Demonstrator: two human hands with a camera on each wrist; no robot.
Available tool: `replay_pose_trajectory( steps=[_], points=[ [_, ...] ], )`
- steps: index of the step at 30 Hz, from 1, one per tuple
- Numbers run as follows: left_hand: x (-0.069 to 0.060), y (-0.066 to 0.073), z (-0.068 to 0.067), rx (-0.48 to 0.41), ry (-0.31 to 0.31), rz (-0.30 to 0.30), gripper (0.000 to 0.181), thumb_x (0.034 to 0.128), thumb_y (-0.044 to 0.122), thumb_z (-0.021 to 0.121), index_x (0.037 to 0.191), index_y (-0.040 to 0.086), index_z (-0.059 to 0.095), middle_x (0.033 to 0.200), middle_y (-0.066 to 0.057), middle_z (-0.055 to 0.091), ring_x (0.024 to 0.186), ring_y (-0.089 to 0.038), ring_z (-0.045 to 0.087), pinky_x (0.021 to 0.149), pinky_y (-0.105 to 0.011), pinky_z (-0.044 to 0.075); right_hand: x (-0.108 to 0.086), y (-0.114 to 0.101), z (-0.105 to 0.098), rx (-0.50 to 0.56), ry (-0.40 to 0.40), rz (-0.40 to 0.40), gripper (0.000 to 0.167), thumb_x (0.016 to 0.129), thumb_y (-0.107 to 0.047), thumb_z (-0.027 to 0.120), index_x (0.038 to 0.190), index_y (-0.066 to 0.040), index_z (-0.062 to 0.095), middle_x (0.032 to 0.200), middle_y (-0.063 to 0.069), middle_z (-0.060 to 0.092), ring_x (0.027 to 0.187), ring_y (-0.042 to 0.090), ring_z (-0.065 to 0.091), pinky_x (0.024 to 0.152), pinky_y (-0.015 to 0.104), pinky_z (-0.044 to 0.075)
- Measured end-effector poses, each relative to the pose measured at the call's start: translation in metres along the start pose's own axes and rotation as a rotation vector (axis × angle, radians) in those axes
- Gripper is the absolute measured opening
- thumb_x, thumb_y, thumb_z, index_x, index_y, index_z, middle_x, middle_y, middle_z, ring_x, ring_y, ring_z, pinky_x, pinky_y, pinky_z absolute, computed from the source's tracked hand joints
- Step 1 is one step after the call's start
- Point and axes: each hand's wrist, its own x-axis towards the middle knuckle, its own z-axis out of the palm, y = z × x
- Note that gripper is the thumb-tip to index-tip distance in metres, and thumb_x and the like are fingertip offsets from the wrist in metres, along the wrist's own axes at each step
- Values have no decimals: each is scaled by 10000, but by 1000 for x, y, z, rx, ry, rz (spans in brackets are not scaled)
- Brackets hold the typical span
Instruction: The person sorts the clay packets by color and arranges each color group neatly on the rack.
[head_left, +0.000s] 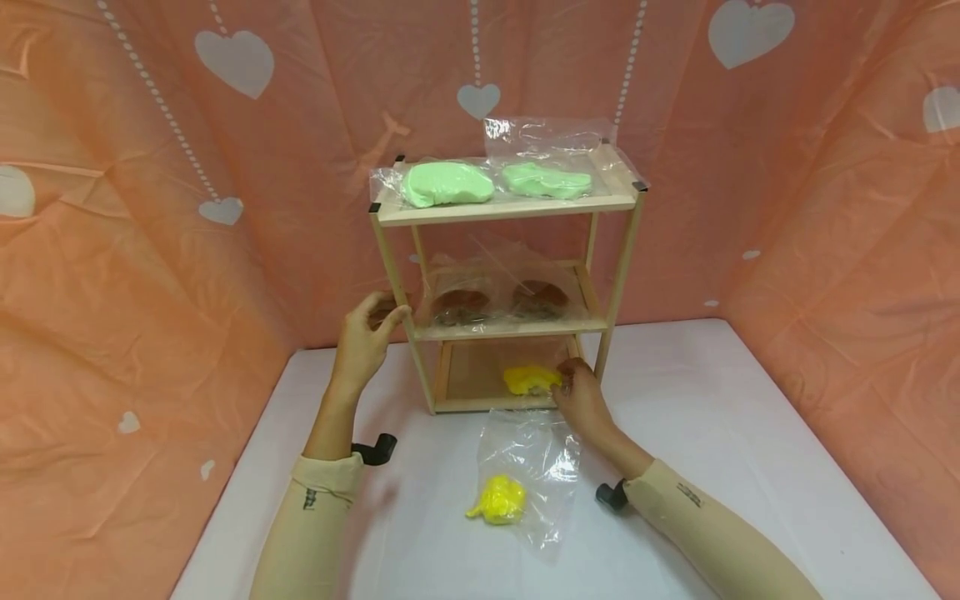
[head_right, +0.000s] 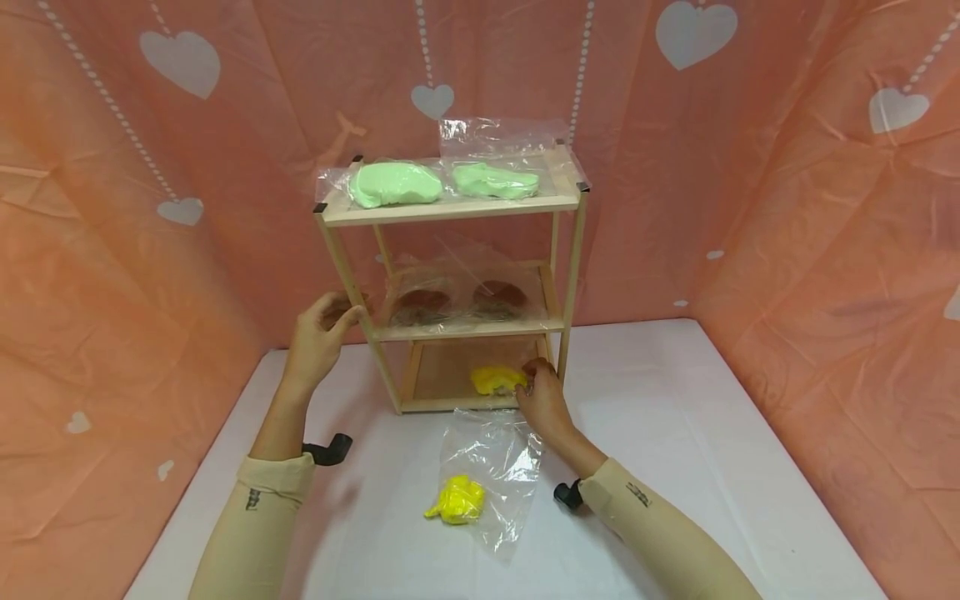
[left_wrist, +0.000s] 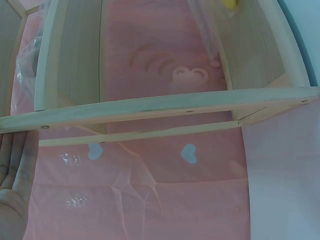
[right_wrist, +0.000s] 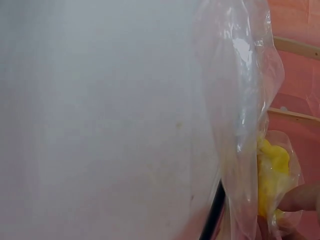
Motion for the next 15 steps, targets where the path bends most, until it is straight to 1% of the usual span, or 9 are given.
replay_pose_trajectory(
  steps=[4,9,15],
  points=[
    [0,0,0,-1,-3,1,288,1051,211,719,1240,-6,725,1149,-229,758,1154,-365,716,1059,-514,561,2,1,1,-14,-6,4,290,939,63,681,1202,141,590,1171,307,634,1123,461,639,999,581,569],
    [0,0,0,-9,-5,1,283,1048,200,722,1239,-8,725,1149,-233,757,1161,-372,714,1080,-522,555,3,0,2,-31,-3,-6,278,938,56,680,1191,137,599,1164,301,636,1112,450,636,994,585,564],
    [0,0,0,-5,-3,1,294,1048,203,721,1245,-15,724,1148,-236,756,1165,-377,712,1090,-534,547,5,0,2,-35,-12,15,292,921,49,682,1187,139,601,1169,299,623,1093,442,620,997,570,551]
  ],
)
